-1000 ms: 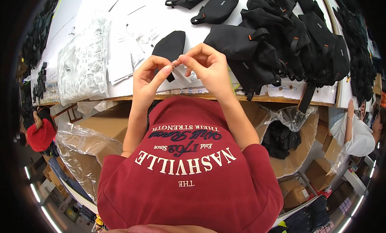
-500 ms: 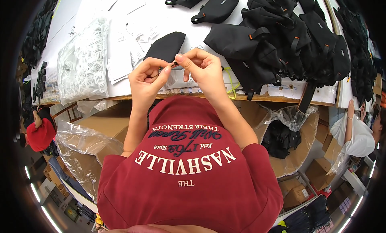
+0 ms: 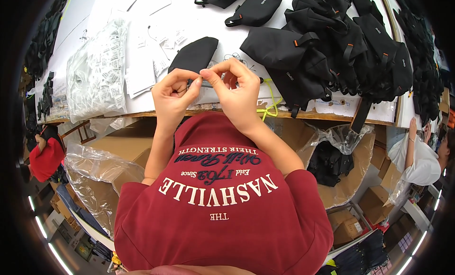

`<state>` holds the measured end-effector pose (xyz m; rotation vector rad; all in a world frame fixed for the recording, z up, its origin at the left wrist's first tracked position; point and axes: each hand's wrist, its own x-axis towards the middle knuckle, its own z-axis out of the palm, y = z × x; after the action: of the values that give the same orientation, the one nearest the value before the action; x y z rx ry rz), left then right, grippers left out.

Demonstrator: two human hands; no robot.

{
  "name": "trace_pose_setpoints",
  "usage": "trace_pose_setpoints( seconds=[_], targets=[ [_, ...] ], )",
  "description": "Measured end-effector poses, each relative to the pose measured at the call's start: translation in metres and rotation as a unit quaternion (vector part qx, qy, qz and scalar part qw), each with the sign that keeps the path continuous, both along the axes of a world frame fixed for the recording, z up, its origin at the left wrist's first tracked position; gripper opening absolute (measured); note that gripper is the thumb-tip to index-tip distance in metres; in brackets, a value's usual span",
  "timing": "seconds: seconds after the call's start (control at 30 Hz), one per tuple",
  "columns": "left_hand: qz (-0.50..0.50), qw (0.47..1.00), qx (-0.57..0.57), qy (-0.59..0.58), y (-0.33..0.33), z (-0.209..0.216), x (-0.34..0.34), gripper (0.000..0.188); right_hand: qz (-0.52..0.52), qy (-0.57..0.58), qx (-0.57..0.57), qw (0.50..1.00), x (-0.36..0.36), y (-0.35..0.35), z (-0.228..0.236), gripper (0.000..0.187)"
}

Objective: Checking and assembling small black zippered bags, including attaching labels and tags.

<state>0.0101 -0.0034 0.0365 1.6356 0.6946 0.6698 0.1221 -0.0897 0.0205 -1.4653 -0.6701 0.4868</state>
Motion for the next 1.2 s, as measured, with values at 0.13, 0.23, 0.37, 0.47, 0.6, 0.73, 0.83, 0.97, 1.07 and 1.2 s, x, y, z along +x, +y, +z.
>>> trace_pose_setpoints(
  seconds=[0.13, 0.23, 0.37, 0.47, 0.6, 0.73, 0.83, 0.97, 1.07, 1.2],
  targets=[
    [0.005, 1.000, -0.008, -0.010, -0.002, -0.003, 0.000, 0.005, 0.005, -0.002, 0.001, 1.000, -0.002, 0.001, 0.000, 0.014],
    [-0.006, 1.000, 0.014, 0.002, 0.001, -0.005, -0.004, 0.005, 0.061, 0.033, -0.011, 0.998, 0.004, 0.000, 0.001, 0.014],
    [-0.039, 0.999, 0.007, 0.004, 0.011, 0.005, -0.012, 0.005, 0.098, 0.174, 0.072, 0.977, 0.022, -0.001, 0.003, 0.019],
    [-0.071, 0.987, -0.036, -0.139, 0.025, 0.003, -0.015, 0.006, 0.139, 0.243, -0.012, 0.960, 0.037, -0.007, -0.025, 0.024],
    [-0.144, 0.972, -0.056, -0.175, 0.025, 0.003, -0.019, 0.005, 0.308, 0.369, -0.138, 0.866, 0.027, -0.004, -0.052, 0.033],
    [-0.246, 0.951, -0.070, -0.176, 0.022, 0.012, -0.024, 0.007, 0.258, 0.463, -0.113, 0.840, 0.007, 0.019, -0.075, 0.041],
    [-0.283, 0.945, -0.049, -0.158, 0.022, 0.016, -0.033, 0.009, 0.274, 0.423, -0.087, 0.859, 0.013, 0.027, -0.082, 0.034],
    [-0.279, 0.936, -0.097, -0.189, 0.020, 0.022, -0.045, 0.013, 0.274, 0.331, -0.109, 0.897, 0.019, 0.029, -0.054, 0.018],
    [-0.149, 0.980, 0.118, -0.054, 0.032, 0.029, -0.045, 0.015, 0.308, 0.131, -0.063, 0.940, 0.026, 0.021, -0.029, 0.018],
    [-0.137, 0.898, 0.403, 0.114, 0.030, 0.030, -0.032, 0.039, 0.328, -0.114, -0.130, 0.929, 0.038, 0.004, 0.040, 0.018]
  ],
)
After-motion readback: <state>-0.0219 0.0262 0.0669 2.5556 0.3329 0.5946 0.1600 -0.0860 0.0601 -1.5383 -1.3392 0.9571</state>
